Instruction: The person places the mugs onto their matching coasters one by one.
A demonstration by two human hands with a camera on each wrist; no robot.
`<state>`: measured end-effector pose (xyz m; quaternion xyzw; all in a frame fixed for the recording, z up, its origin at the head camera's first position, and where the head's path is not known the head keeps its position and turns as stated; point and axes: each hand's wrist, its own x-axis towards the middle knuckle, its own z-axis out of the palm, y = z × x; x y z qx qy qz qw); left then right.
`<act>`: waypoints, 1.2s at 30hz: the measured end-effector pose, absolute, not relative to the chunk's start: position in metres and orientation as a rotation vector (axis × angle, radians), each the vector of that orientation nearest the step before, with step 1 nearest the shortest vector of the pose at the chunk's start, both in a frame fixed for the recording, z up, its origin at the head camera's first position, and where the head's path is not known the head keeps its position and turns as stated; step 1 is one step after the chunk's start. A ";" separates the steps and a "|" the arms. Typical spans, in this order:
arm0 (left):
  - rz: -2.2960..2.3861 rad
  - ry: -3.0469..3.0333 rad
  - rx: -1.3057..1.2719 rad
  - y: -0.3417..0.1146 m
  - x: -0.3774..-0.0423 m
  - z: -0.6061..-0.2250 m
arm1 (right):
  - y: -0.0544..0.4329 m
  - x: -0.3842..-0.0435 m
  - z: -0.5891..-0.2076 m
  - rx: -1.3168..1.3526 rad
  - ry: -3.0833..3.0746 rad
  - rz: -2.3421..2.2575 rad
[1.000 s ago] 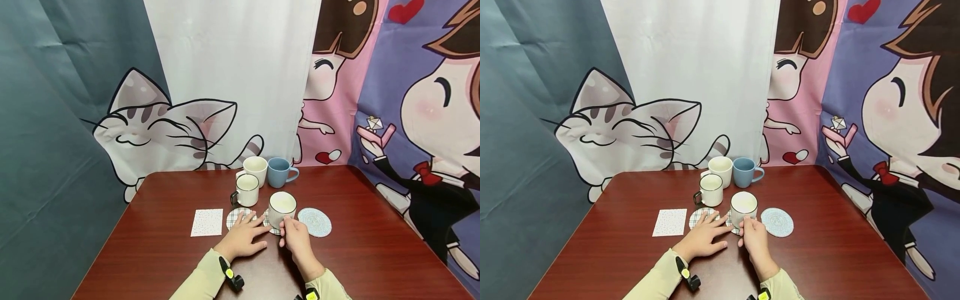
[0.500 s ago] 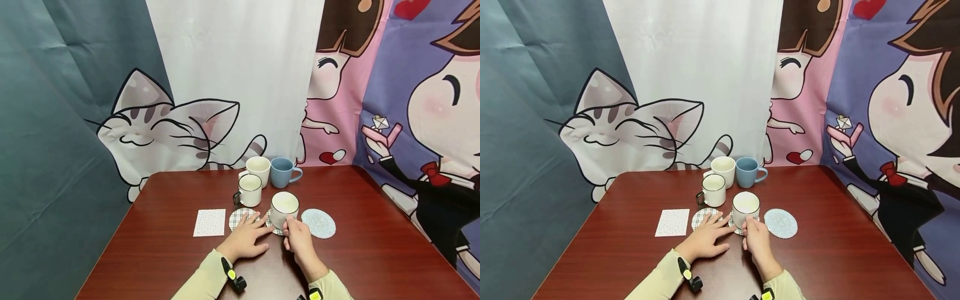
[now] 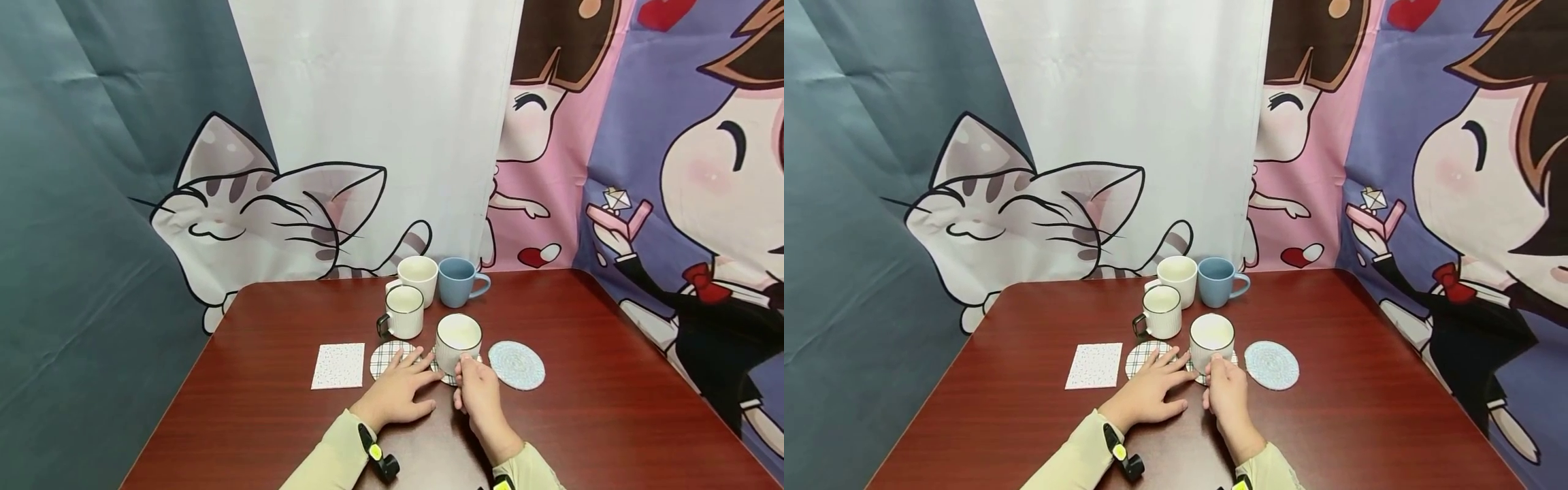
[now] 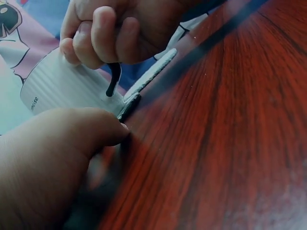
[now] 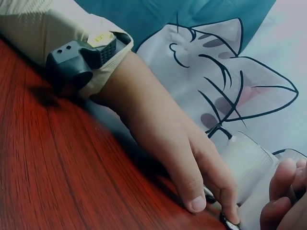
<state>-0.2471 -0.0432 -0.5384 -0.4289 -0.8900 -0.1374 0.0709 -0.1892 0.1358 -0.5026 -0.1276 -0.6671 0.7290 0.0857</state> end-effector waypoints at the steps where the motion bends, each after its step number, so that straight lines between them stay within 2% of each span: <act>1: -0.416 -2.674 -1.286 -0.043 -0.247 -0.538 | 0.135 -0.190 -0.503 -0.384 -1.984 2.171; 9: -0.415 -2.680 -1.288 -0.042 -0.245 -0.537 | 0.133 -0.189 -0.502 -0.386 -1.971 2.180; 17: -0.382 -2.644 -1.251 -0.042 -0.245 -0.536 | 0.144 -0.188 -0.496 -0.377 -1.964 2.387; 36: -0.343 -2.651 -1.246 -0.045 -0.245 -0.538 | 0.173 -0.192 -0.494 -0.322 -2.236 1.952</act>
